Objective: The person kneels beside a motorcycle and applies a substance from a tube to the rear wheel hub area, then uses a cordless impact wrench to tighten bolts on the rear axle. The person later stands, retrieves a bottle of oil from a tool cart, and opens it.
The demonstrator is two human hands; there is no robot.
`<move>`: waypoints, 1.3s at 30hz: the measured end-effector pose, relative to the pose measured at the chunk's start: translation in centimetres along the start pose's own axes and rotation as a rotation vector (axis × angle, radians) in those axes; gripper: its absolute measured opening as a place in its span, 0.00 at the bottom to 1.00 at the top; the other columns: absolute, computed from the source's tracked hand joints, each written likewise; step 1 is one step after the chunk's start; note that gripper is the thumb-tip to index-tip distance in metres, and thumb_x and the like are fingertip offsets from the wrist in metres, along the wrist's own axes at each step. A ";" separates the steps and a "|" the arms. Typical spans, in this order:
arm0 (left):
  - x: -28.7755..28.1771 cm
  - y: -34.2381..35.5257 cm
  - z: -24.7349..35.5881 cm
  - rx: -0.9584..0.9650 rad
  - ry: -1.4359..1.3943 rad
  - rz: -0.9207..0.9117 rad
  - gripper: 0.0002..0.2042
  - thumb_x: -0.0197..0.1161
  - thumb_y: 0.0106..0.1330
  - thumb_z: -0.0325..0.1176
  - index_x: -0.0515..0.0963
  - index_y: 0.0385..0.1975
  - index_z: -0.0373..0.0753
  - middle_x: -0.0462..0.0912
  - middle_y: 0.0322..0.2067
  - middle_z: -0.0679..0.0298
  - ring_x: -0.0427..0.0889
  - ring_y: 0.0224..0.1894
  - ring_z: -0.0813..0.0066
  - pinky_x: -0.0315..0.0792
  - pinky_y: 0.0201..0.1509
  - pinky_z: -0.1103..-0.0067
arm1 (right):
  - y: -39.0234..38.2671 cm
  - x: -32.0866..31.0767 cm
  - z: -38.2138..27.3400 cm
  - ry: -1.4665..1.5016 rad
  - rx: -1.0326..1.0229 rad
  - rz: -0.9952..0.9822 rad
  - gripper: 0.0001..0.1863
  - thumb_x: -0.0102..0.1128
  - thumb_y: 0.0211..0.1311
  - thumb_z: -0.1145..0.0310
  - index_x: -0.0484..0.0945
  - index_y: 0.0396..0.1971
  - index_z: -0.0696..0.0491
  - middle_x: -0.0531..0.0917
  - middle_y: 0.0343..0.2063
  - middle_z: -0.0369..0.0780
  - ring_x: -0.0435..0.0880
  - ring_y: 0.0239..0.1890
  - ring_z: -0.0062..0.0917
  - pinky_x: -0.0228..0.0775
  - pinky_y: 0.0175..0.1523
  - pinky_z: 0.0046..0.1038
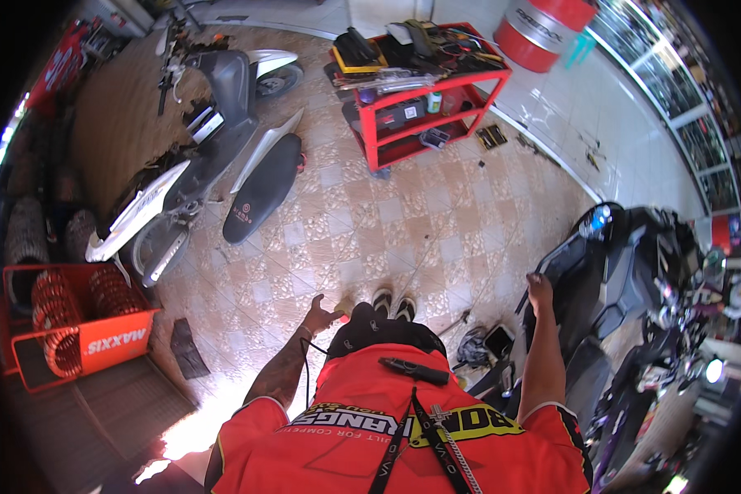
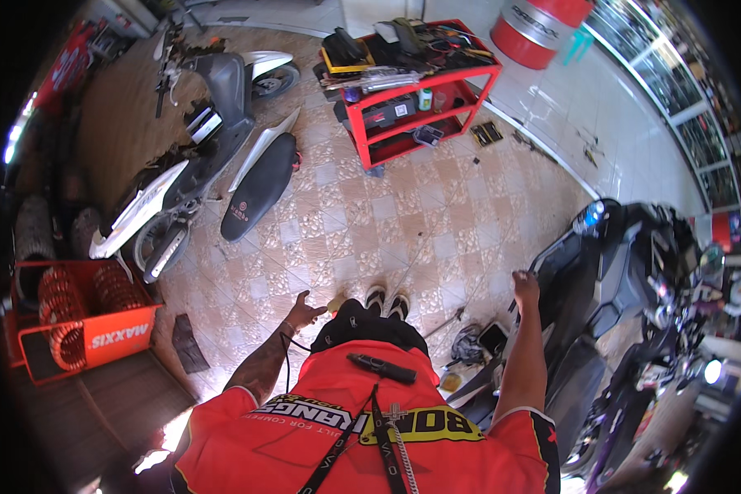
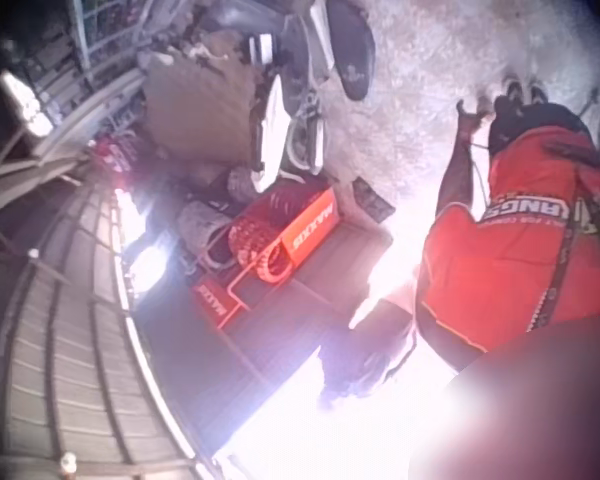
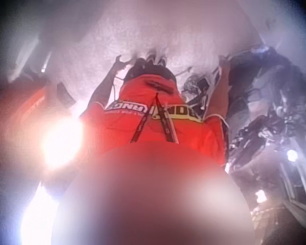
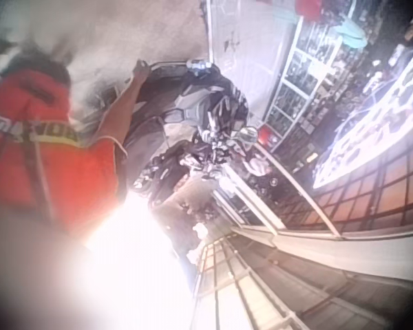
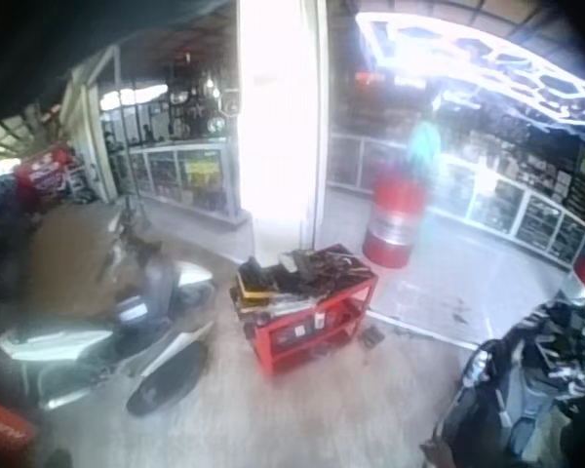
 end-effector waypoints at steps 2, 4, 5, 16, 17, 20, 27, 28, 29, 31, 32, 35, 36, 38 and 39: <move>0.1 1.2 -0.1 0.006 -0.087 0.032 0.59 0.82 0.53 0.47 0.40 0.73 0.36 0.81 0.23 0.60 0.76 0.21 0.75 0.74 0.25 0.76 | 4.8 0.6 -8.2 0.114 -0.048 0.011 0.23 0.63 0.67 0.53 0.81 0.53 0.55 0.87 0.47 0.50 0.86 0.51 0.38 0.76 0.55 0.34; -0.2 2.7 -0.9 -0.019 -0.132 0.063 0.59 0.82 0.52 0.46 0.40 0.73 0.37 0.82 0.22 0.59 0.76 0.19 0.75 0.74 0.24 0.77 | 6.5 2.7 -16.4 -0.049 -0.215 -0.049 0.20 0.64 0.69 0.59 0.80 0.54 0.56 0.87 0.41 0.44 0.87 0.42 0.27 0.76 0.47 0.28; -0.1 3.3 -1.4 -0.044 -0.190 0.078 0.59 0.82 0.52 0.47 0.40 0.73 0.37 0.82 0.23 0.59 0.77 0.20 0.75 0.74 0.24 0.76 | 6.5 4.8 -20.2 -0.033 -0.290 -0.140 0.22 0.65 0.67 0.58 0.79 0.55 0.55 0.87 0.44 0.47 0.87 0.43 0.32 0.77 0.50 0.32; 2.8 2.1 -4.1 -0.178 -0.396 0.199 0.43 0.72 0.65 0.42 0.47 0.70 0.40 0.81 0.24 0.66 0.79 0.24 0.80 0.74 0.54 0.79 | 14.2 20.4 -36.9 -0.587 -0.530 -0.854 0.29 0.65 0.63 0.48 0.80 0.56 0.54 0.85 0.49 0.52 0.83 0.53 0.45 0.74 0.59 0.39; 3.4 1.7 -3.6 -0.179 -0.364 0.263 0.43 0.73 0.64 0.39 0.46 0.70 0.43 0.81 0.25 0.64 0.80 0.23 0.79 0.76 0.45 0.79 | 17.9 21.6 -37.6 -0.634 -0.578 -0.806 0.29 0.64 0.63 0.47 0.80 0.55 0.54 0.85 0.49 0.52 0.83 0.53 0.45 0.74 0.58 0.39; 5.6 0.1 -1.9 -0.378 -0.741 0.500 0.45 0.74 0.62 0.32 0.45 0.71 0.49 0.81 0.27 0.61 0.79 0.21 0.76 0.77 0.28 0.79 | 28.5 24.0 -37.9 -0.622 -0.510 -0.739 0.29 0.64 0.64 0.47 0.79 0.54 0.55 0.85 0.49 0.51 0.83 0.54 0.44 0.74 0.59 0.38; 11.2 1.3 8.2 -0.340 -0.715 0.507 0.46 0.74 0.63 0.36 0.44 0.72 0.43 0.83 0.25 0.62 0.79 0.25 0.77 0.76 0.34 0.76 | 44.5 22.1 -39.1 -0.772 -0.354 -0.676 0.27 0.65 0.62 0.48 0.82 0.50 0.56 0.86 0.46 0.50 0.84 0.53 0.42 0.74 0.59 0.36; 11.6 1.8 8.8 -0.331 -0.692 0.506 0.47 0.74 0.63 0.34 0.44 0.73 0.43 0.83 0.25 0.63 0.79 0.25 0.78 0.76 0.34 0.78 | 45.4 22.2 -38.9 -0.721 -0.317 -0.676 0.26 0.65 0.62 0.48 0.83 0.47 0.57 0.86 0.46 0.50 0.85 0.52 0.42 0.74 0.58 0.36; 12.3 2.4 9.2 -0.323 -0.693 0.527 0.48 0.75 0.62 0.33 0.44 0.74 0.44 0.82 0.25 0.63 0.79 0.25 0.78 0.76 0.31 0.78 | 46.2 23.0 -39.2 -0.776 -0.387 -0.661 0.26 0.65 0.62 0.48 0.83 0.47 0.57 0.86 0.46 0.50 0.85 0.52 0.42 0.74 0.58 0.36; 13.9 3.2 9.7 -0.283 -0.766 0.540 0.48 0.75 0.61 0.33 0.45 0.74 0.45 0.80 0.22 0.64 0.78 0.25 0.78 0.74 0.27 0.78 | 46.4 25.4 -39.1 -0.802 -0.456 -0.700 0.26 0.66 0.62 0.49 0.82 0.49 0.56 0.87 0.45 0.49 0.85 0.51 0.41 0.74 0.56 0.37; 14.6 3.5 9.7 -0.300 -0.754 0.508 0.46 0.75 0.61 0.34 0.46 0.72 0.42 0.79 0.21 0.65 0.78 0.24 0.77 0.74 0.28 0.77 | 46.1 26.5 -39.1 -0.781 -0.499 -0.747 0.26 0.66 0.62 0.49 0.82 0.49 0.55 0.87 0.46 0.49 0.85 0.51 0.41 0.75 0.56 0.37; 15.9 4.4 10.6 -0.233 -0.405 0.547 0.46 0.77 0.60 0.36 0.47 0.70 0.35 0.78 0.17 0.64 0.75 0.19 0.76 0.72 0.30 0.76 | 43.2 31.5 -39.5 -0.786 -0.559 -0.863 0.25 0.66 0.63 0.48 0.82 0.51 0.53 0.86 0.46 0.48 0.85 0.50 0.42 0.75 0.55 0.37; 16.5 4.4 10.7 -0.235 -0.466 0.560 0.47 0.77 0.59 0.38 0.48 0.71 0.35 0.79 0.17 0.64 0.76 0.20 0.77 0.71 0.29 0.77 | 41.7 33.0 -40.0 -0.764 -0.568 -0.915 0.25 0.65 0.63 0.48 0.81 0.51 0.52 0.87 0.46 0.47 0.85 0.49 0.43 0.75 0.55 0.37; 18.3 4.6 10.4 -0.351 -0.589 0.547 0.48 0.77 0.58 0.39 0.49 0.72 0.35 0.80 0.19 0.64 0.77 0.21 0.75 0.72 0.30 0.77 | 38.3 36.0 -41.5 -0.796 -0.616 -0.986 0.25 0.65 0.65 0.49 0.80 0.52 0.52 0.87 0.45 0.46 0.86 0.47 0.39 0.76 0.54 0.35; 19.3 4.6 10.1 -0.383 -0.602 0.527 0.48 0.77 0.58 0.40 0.50 0.72 0.35 0.81 0.21 0.63 0.79 0.23 0.74 0.73 0.31 0.76 | 36.5 37.1 -41.6 -0.841 -0.600 -1.000 0.24 0.65 0.66 0.50 0.80 0.53 0.53 0.87 0.44 0.45 0.87 0.46 0.37 0.76 0.53 0.34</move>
Point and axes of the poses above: each hand's wrist, its own y-axis towards the middle knuckle, its own x-axis out of the palm, z = x × y, the point moved 5 cm from there along y, towards the middle knuckle
